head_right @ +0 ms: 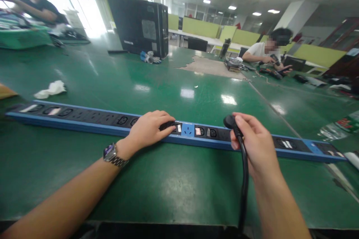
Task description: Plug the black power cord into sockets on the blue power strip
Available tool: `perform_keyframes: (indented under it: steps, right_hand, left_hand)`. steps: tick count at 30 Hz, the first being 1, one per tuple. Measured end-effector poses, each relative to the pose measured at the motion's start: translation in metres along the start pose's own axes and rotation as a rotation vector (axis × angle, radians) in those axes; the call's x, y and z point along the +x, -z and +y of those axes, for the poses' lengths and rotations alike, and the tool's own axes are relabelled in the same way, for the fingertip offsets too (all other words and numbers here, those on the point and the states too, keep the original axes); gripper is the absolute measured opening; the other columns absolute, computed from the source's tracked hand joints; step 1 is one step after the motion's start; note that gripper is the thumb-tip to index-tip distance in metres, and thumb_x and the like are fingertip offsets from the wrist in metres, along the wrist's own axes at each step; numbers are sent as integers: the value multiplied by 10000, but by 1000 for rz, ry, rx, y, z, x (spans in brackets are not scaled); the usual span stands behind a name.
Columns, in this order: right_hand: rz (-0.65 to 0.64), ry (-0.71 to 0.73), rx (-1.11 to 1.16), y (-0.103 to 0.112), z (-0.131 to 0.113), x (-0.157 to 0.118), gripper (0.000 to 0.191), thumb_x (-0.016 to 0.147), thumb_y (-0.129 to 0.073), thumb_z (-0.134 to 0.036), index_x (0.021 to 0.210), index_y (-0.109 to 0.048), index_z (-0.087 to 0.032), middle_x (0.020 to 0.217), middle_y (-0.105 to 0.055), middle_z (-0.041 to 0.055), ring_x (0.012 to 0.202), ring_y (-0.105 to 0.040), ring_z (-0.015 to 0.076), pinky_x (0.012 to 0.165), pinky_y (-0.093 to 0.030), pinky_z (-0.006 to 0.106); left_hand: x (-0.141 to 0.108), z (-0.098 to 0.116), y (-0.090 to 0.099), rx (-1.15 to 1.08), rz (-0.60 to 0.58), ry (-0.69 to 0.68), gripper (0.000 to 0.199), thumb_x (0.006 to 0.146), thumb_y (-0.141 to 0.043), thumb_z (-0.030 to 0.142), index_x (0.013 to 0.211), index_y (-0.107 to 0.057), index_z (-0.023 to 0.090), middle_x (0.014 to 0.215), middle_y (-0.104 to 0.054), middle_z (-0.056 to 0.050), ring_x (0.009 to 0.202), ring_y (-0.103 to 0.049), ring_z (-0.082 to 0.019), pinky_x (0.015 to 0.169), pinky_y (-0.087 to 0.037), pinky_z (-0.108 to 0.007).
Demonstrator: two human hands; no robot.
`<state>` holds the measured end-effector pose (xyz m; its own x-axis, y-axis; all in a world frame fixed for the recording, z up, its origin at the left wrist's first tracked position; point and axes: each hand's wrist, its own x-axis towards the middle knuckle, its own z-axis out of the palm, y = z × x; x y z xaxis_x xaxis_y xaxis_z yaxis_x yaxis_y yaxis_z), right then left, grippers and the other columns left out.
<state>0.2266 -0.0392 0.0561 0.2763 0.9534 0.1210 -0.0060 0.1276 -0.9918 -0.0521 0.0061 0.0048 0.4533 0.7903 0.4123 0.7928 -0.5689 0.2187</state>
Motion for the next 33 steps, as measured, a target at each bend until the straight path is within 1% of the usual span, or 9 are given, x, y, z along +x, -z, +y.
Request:
perform_keyframes:
  steps: [3, 5, 10, 14, 20, 24, 26, 30, 33]
  right_hand:
    - [-36, -154, -27, 26, 23, 7, 382, 715, -782, -420, 981, -676, -167, 460, -529, -36, 363, -418, 87, 351, -333, 202]
    - [-46, -197, 22, 32, 36, 10, 405, 683, -805, -410, 975, -669, -166, 445, -521, -42, 360, -410, 84, 354, -325, 199]
    - [-78, -211, 49, 24, 44, 14, 416, 674, -812, -417, 968, -656, -166, 433, -519, -47, 341, -414, 84, 350, -338, 201]
    - [-67, -189, -10, 22, 47, 10, 419, 727, -780, -427, 1021, -649, -159, 471, -555, -36, 332, -437, 91, 332, -344, 197]
    - [-31, -174, -15, 21, 57, 6, 462, 706, -785, -445, 1042, -640, -163, 484, -561, -43, 329, -462, 97, 326, -359, 195]
    - [-39, -225, 28, 20, 44, 8, 468, 658, -817, -415, 1013, -658, -154, 488, -561, -31, 337, -443, 85, 330, -349, 188]
    - [-12, -179, 79, 25, 27, 11, 441, 631, -835, -382, 971, -670, -153, 468, -546, -24, 341, -420, 76, 333, -325, 178]
    - [96, 21, 36, 49, -3, 22, 406, 607, -842, -368, 928, -693, -169, 453, -537, -9, 353, -438, 103, 335, -332, 201]
    - [82, -42, -89, 73, -1, 31, 387, 607, -846, -363, 913, -709, -170, 450, -532, -6, 335, -425, 107, 332, -316, 216]
  left_hand:
    - [0, 0, 0, 1, 0, 7, 298, 925, -532, 422, 1075, -676, 209, 1050, -692, -63, 971, -629, -226, 866, -490, -365]
    - [0, 0, 0, -1, 1, 9, 297, 924, -534, 422, 1071, -676, 206, 1053, -692, -62, 976, -628, -228, 872, -488, -366]
    - [0, 0, 0, -5, 5, 11, 294, 920, -542, 417, 1070, -675, 202, 1048, -694, -59, 974, -631, -233, 867, -490, -375]
    - [1, 0, 0, 2, 1, 14, 295, 921, -537, 424, 1061, -677, 205, 1050, -699, -56, 962, -636, -230, 849, -496, -372]
    - [2, 0, 0, 12, -11, 11, 316, 923, -526, 435, 1072, -678, 201, 1064, -702, -54, 961, -637, -235, 841, -494, -375]
    - [2, 0, -1, 16, -19, 17, 312, 919, -534, 427, 1070, -680, 196, 1060, -702, -54, 959, -636, -231, 842, -494, -369]
    - [2, 0, 0, 15, -21, 17, 307, 920, -535, 427, 1070, -680, 202, 1059, -702, -50, 963, -636, -228, 847, -493, -368]
    - [2, 0, 0, 16, -27, 21, 303, 922, -532, 428, 1077, -677, 213, 1083, -701, -45, 979, -636, -229, 850, -493, -367]
    - [2, 0, 0, 12, -19, 23, 307, 922, -529, 437, 1074, -677, 215, 1089, -701, -46, 976, -638, -231, 843, -494, -367]
